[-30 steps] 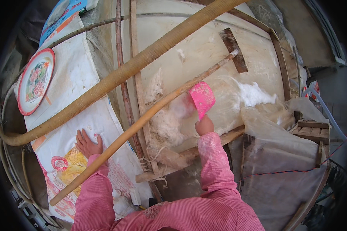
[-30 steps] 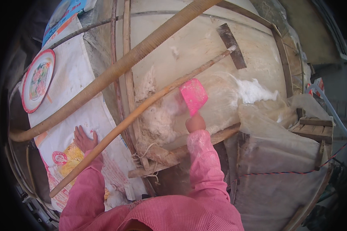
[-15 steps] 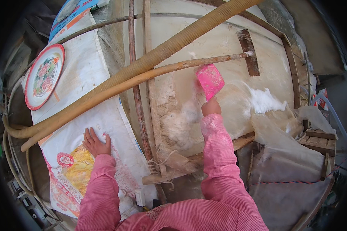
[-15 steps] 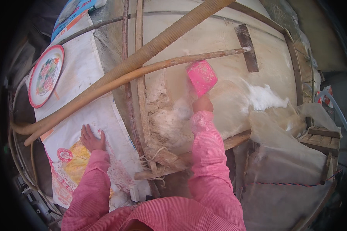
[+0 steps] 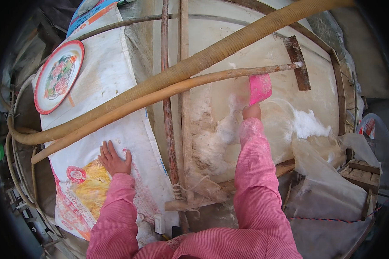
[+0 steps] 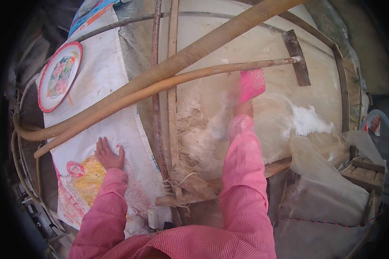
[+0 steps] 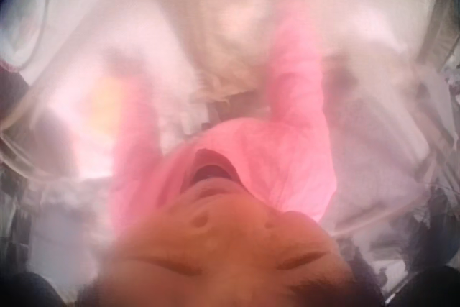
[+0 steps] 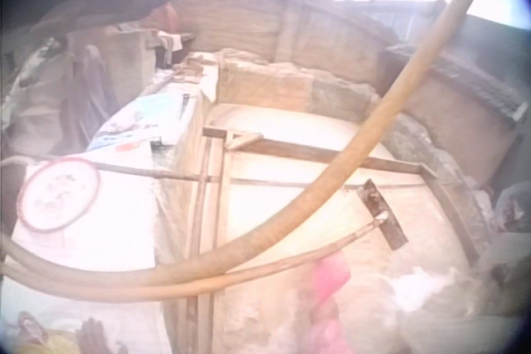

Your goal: The person uses a hoe to break up a white powdery substance in a large container, then scoops it with a pink plastic scoop and transfers it into a blue cart. The process is repeated multiple times.

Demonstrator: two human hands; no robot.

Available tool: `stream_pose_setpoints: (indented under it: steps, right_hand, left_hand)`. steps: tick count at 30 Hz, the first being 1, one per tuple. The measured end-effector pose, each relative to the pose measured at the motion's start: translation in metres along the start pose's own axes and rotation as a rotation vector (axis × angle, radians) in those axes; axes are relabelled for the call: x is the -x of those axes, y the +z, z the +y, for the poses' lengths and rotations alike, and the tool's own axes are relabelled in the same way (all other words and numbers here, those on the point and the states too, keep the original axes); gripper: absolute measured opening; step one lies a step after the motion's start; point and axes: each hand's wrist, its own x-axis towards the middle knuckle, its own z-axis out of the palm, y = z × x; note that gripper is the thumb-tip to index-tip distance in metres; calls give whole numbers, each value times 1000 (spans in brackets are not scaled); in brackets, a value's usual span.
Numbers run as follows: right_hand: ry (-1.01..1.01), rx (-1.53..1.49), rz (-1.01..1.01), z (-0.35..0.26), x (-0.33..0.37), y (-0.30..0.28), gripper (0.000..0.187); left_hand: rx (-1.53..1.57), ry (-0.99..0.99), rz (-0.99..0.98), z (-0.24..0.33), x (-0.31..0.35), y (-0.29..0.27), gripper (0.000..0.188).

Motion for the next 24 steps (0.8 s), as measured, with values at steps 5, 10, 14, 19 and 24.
stream_pose_setpoints:
  steps: [5, 10, 14, 19, 24]
  right_hand:
    - [-10, 216, -98, -56, -37, -1, 35]
    - [65, 141, -134, -70, -39, 11, 34]
    - [52, 345, -227, -45, -11, 8, 35]
    - [-33, 587, -362, -5, 67, -18, 36]
    - [-265, 755, -411, 22, 174, -77, 25]
  left_hand:
    - [20, 28, 44, 1, -1, -1, 79]
    - [-1, 42, 63, 2, -1, -1, 78]
    - [-11, 5, 30, -3, 0, 3, 79]
    - [-22, -9, 14, -3, 0, 7, 78]
    - [-79, -84, -87, 3, -4, 0, 76]
